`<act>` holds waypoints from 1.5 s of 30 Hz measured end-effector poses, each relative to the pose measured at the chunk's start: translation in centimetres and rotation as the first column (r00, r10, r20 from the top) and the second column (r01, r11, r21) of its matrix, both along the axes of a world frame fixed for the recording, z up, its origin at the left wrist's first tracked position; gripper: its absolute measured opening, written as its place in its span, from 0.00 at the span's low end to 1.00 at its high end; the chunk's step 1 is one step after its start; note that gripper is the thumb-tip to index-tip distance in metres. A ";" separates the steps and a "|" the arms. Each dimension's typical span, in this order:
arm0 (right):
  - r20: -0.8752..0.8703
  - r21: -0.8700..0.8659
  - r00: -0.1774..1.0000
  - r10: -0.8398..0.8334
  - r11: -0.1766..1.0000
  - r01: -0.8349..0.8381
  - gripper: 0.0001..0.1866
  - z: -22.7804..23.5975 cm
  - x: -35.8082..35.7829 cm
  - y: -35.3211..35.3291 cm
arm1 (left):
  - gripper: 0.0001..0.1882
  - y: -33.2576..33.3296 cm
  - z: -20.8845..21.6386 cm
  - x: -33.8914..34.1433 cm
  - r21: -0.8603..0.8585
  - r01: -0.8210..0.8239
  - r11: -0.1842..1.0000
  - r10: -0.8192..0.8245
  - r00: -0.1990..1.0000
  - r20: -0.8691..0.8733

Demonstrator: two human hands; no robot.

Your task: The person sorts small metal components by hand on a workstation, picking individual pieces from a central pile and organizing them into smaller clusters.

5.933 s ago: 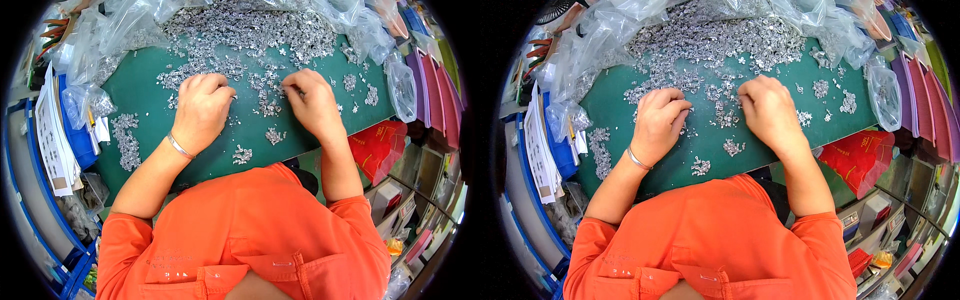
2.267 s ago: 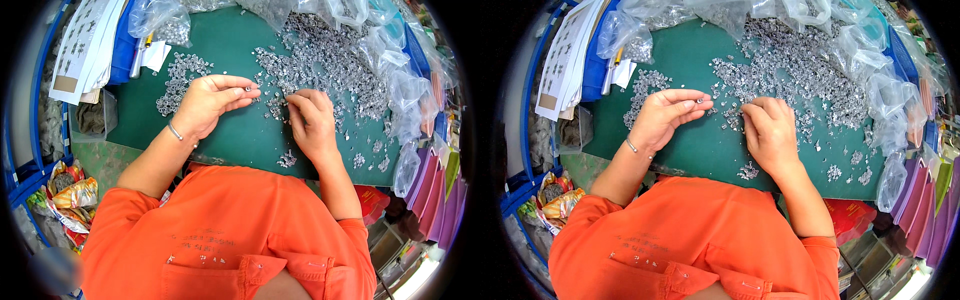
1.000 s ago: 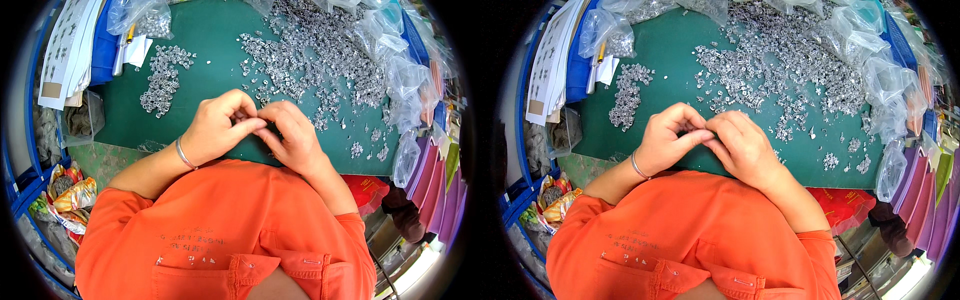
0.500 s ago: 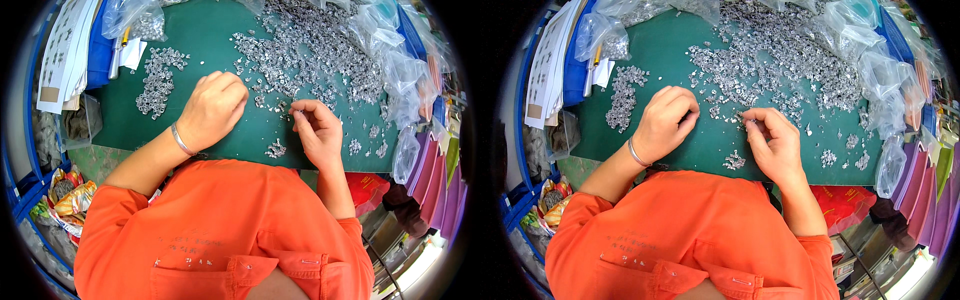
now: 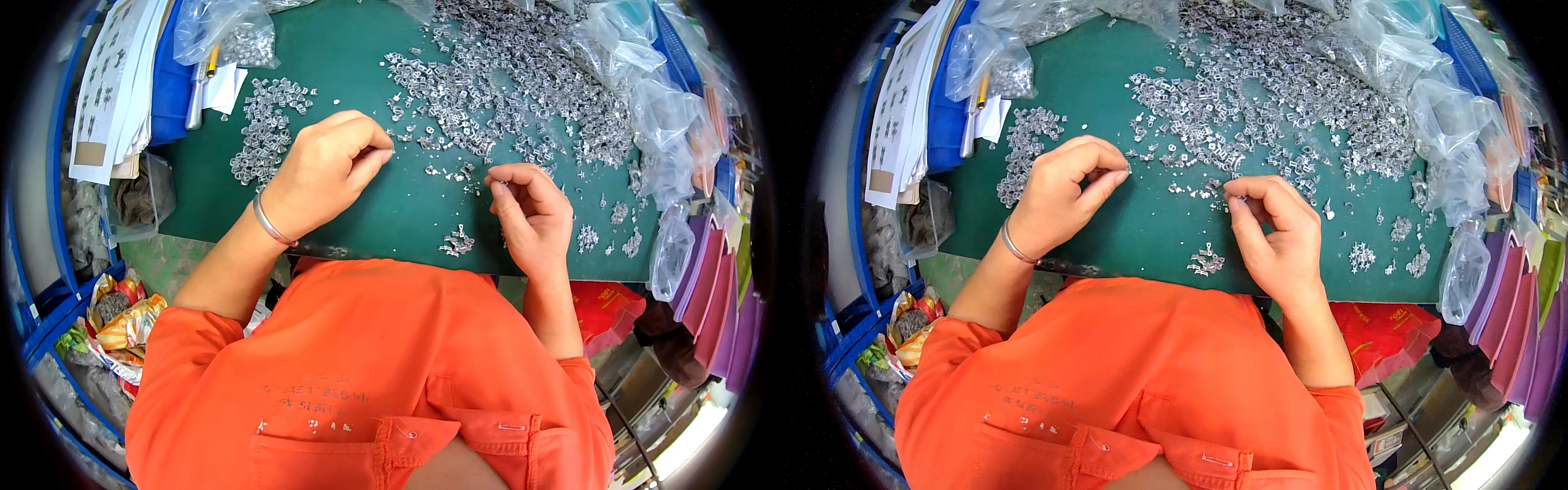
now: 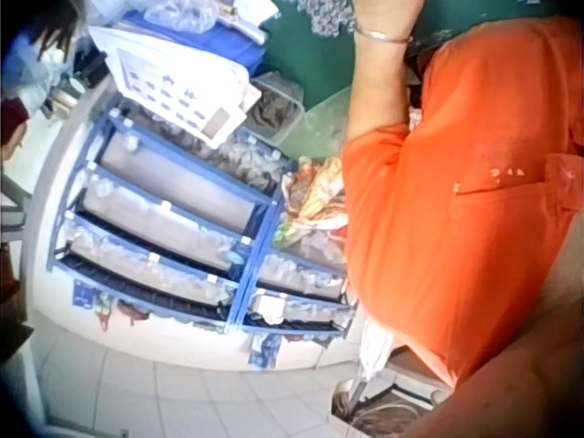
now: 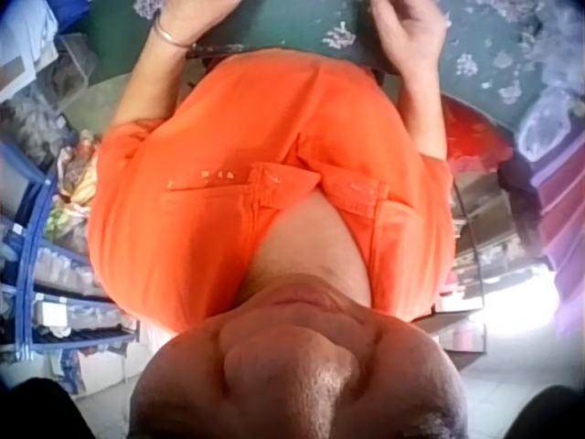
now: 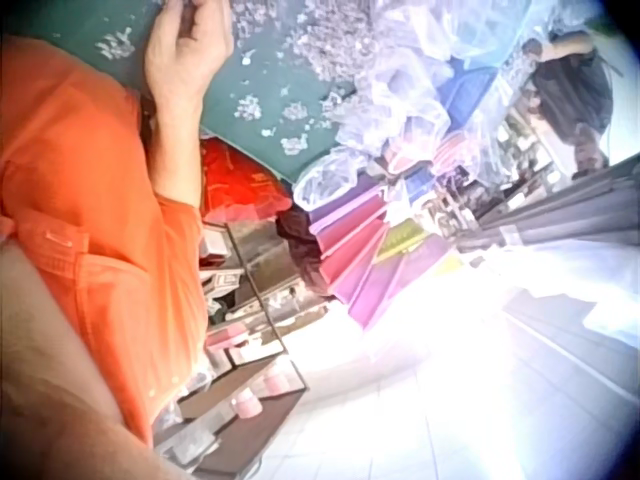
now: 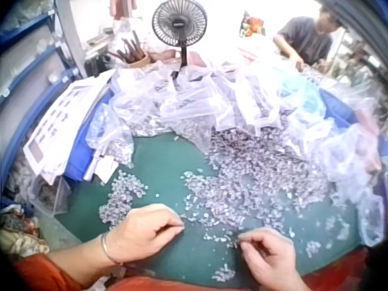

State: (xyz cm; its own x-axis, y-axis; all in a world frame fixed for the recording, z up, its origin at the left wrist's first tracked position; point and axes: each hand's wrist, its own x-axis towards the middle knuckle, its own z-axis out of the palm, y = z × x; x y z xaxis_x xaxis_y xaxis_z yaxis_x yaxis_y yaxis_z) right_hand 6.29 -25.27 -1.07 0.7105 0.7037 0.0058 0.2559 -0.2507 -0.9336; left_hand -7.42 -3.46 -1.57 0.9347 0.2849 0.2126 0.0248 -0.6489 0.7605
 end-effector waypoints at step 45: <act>-0.405 0.386 0.871 -0.279 0.811 0.439 0.13 13.6 34.0 6.4 | 0.04 0.3 0.2 -1.7 0.006 -0.131 0.991 0.130 0.991 0.034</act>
